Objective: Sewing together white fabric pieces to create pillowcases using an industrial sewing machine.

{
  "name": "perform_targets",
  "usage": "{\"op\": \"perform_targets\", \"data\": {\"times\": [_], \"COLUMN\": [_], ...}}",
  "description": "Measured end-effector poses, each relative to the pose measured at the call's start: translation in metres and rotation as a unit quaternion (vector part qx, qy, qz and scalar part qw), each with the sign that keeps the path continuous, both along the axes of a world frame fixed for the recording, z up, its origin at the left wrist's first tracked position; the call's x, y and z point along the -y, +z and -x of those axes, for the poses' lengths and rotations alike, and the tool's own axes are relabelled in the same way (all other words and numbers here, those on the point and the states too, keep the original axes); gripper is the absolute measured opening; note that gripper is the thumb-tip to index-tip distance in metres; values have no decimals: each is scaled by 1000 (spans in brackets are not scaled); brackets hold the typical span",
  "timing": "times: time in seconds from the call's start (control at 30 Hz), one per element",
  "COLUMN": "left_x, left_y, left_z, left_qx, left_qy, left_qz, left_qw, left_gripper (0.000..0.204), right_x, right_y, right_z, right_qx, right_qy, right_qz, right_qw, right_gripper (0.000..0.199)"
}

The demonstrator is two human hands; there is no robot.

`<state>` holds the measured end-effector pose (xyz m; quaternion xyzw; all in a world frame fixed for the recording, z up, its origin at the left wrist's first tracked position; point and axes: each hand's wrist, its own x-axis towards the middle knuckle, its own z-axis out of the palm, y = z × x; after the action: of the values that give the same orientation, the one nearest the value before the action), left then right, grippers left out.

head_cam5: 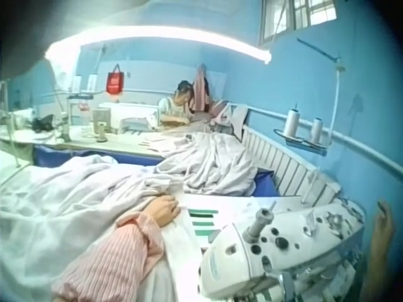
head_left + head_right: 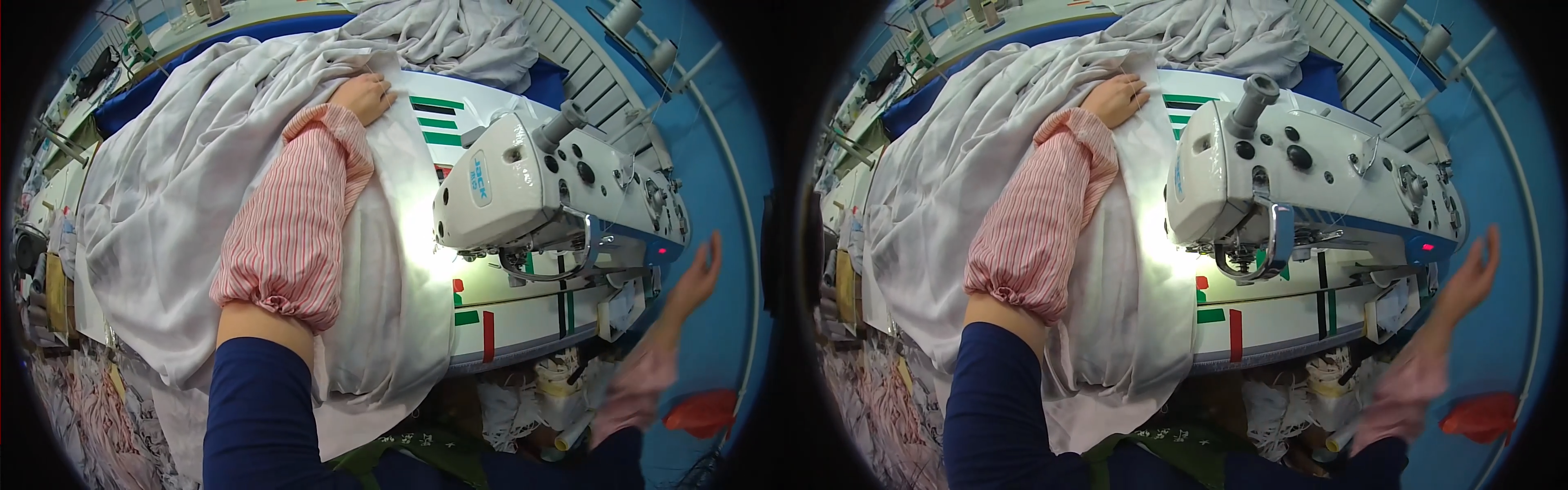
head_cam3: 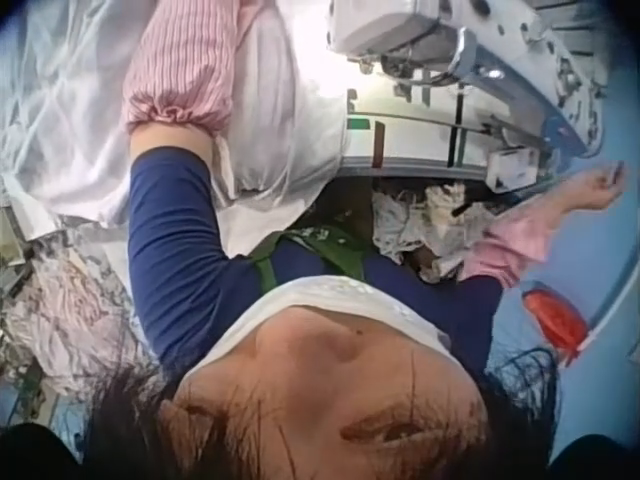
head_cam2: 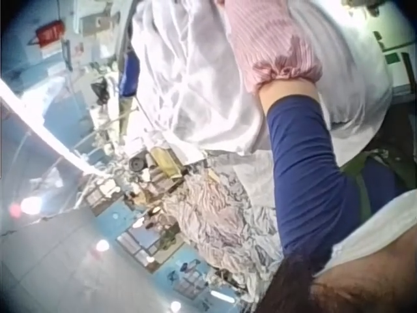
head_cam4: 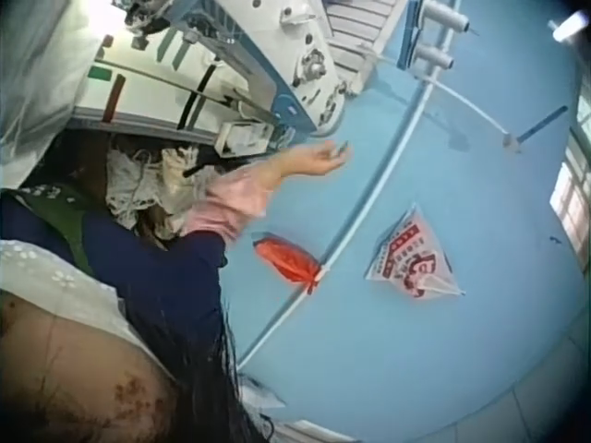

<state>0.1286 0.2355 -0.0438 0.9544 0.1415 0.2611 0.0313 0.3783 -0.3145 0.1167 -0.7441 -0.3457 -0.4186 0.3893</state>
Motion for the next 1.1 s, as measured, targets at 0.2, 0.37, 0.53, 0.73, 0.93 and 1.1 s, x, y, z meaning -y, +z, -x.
{"op": "perform_targets", "data": {"times": [0.2,0.37,0.53,0.73,0.93,1.1], "left_x": [8,10,13,18,21,24], "left_y": [-4,-4,-2,-5,-5,-6], "left_z": [9,10,12,23,30,42], "left_qx": [-3,7,-17,6,-20,-33], "left_qy": [8,-5,4,-21,-13,-28], "left_qz": [2,-11,4,17,28,27], "left_qw": [1000,1000,1000,1000,999,999], "left_gripper": [35,36,36,38,40,41], "right_x": [89,160,183,130,113,90], "right_y": [25,-51,-58,-55,-100,-77], "right_z": [-291,-269,-211,-228,-197,-152], "right_qx": [-701,-673,-604,-600,-558,-530], "right_qy": [104,187,57,193,275,152], "right_qz": [-31,-149,-34,-125,-247,-323], "right_qw": [705,700,794,766,743,770], "right_gripper": [37,41,47,41,35,38]}}
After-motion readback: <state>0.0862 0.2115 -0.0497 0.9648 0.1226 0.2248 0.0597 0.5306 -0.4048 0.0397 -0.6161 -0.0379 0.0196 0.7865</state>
